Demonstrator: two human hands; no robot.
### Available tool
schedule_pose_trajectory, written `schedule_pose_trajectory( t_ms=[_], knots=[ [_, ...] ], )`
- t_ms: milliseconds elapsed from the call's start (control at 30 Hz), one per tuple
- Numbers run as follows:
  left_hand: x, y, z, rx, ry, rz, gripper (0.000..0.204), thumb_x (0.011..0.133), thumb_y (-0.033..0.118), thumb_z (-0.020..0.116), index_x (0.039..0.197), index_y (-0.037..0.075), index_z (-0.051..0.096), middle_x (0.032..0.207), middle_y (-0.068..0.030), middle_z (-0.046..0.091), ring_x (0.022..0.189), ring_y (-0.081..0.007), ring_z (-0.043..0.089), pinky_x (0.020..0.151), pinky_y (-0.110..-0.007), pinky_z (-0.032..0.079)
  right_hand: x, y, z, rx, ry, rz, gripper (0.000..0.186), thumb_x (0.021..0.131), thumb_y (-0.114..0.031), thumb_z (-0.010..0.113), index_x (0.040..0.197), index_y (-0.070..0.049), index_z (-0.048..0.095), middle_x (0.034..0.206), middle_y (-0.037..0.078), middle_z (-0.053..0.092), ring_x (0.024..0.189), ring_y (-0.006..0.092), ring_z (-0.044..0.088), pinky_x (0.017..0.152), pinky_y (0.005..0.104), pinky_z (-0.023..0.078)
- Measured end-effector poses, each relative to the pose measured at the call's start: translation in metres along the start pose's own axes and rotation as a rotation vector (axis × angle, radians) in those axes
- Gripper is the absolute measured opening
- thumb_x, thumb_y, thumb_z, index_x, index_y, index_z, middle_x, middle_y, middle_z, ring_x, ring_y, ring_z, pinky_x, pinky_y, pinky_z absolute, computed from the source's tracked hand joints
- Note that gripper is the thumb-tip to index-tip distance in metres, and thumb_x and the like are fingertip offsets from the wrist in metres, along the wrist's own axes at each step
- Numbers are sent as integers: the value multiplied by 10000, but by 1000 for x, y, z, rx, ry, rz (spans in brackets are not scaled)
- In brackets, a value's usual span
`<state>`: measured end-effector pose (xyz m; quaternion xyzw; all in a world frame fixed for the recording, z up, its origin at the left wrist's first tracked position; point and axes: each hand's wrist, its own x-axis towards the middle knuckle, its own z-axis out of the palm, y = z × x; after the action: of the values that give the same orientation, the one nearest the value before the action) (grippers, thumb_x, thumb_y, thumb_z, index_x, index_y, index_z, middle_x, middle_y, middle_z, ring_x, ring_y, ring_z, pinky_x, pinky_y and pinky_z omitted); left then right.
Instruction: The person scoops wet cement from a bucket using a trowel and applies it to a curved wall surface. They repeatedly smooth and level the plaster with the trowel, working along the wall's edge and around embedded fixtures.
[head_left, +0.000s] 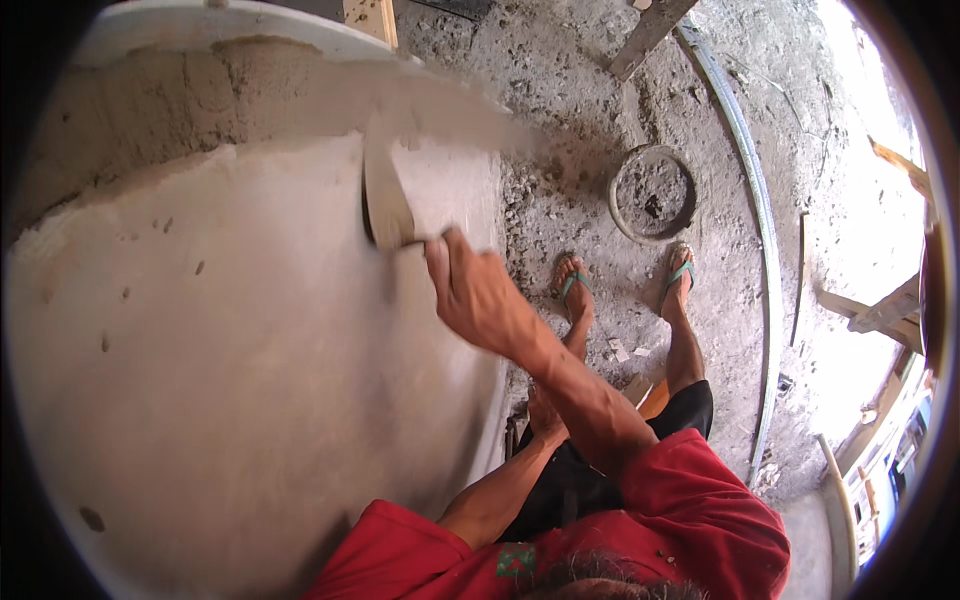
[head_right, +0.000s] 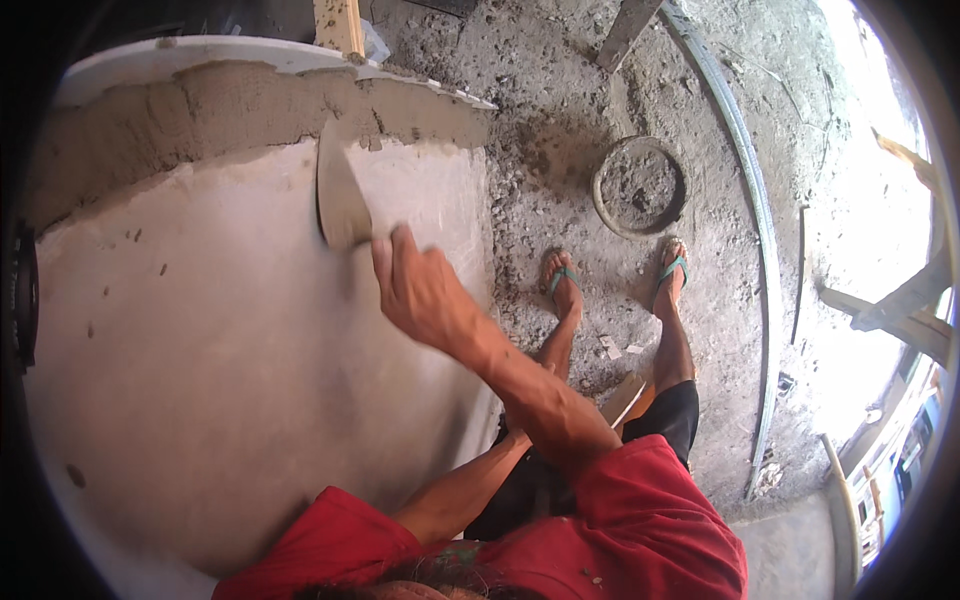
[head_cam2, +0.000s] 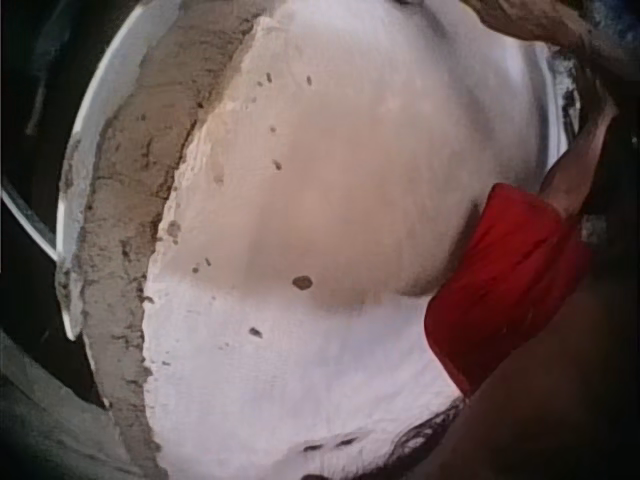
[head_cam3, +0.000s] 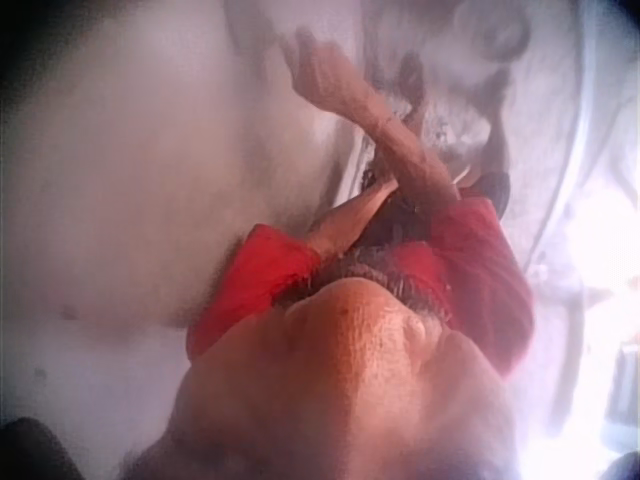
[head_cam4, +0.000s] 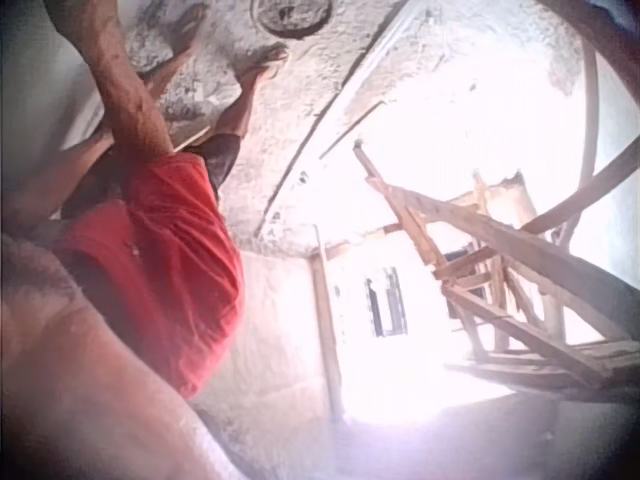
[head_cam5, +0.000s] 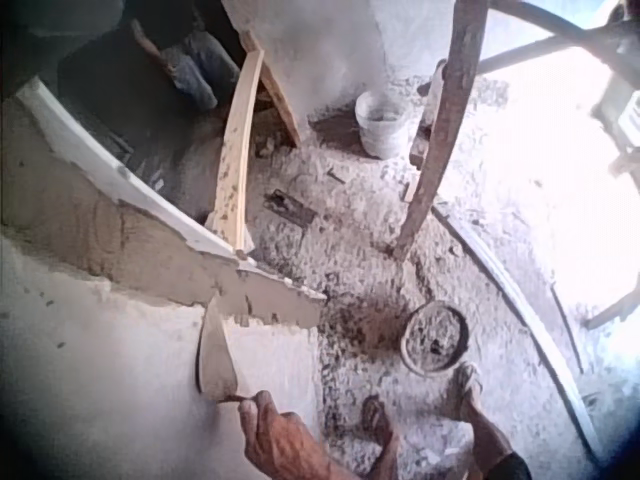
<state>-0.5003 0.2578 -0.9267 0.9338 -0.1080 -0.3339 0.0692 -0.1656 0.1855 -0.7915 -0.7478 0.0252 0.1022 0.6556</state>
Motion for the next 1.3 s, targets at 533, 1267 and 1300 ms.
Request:
schedule_pose_trajectory(
  t_ms=[533,1267,1300],
  knots=[
    [25,30,-53,-145,-168,-172,622,850,294,706,1438,151,563,1434,-134,544,1310,-427,485,1128,-517,396,-155,335,-200,-717,202,938,453,937,-392,618,865,47,700,956,300,715,913,451,708,794,539,562],
    [35,38,-59,-142,-226,-209,625,857,299,708,1446,152,561,1468,-129,508,1327,-431,463,1137,-533,384,-146,355,-174,-334,302,840,512,896,-471,660,968,34,700,874,209,701,960,366,632,935,481,432],
    [38,37,-62,-141,-243,-202,626,857,299,708,1448,153,559,1468,-130,505,1328,-431,463,1138,-534,383,-149,356,-170,-255,324,848,485,913,-433,636,968,46,682,855,197,703,915,365,639,915,464,446]
  ],
)
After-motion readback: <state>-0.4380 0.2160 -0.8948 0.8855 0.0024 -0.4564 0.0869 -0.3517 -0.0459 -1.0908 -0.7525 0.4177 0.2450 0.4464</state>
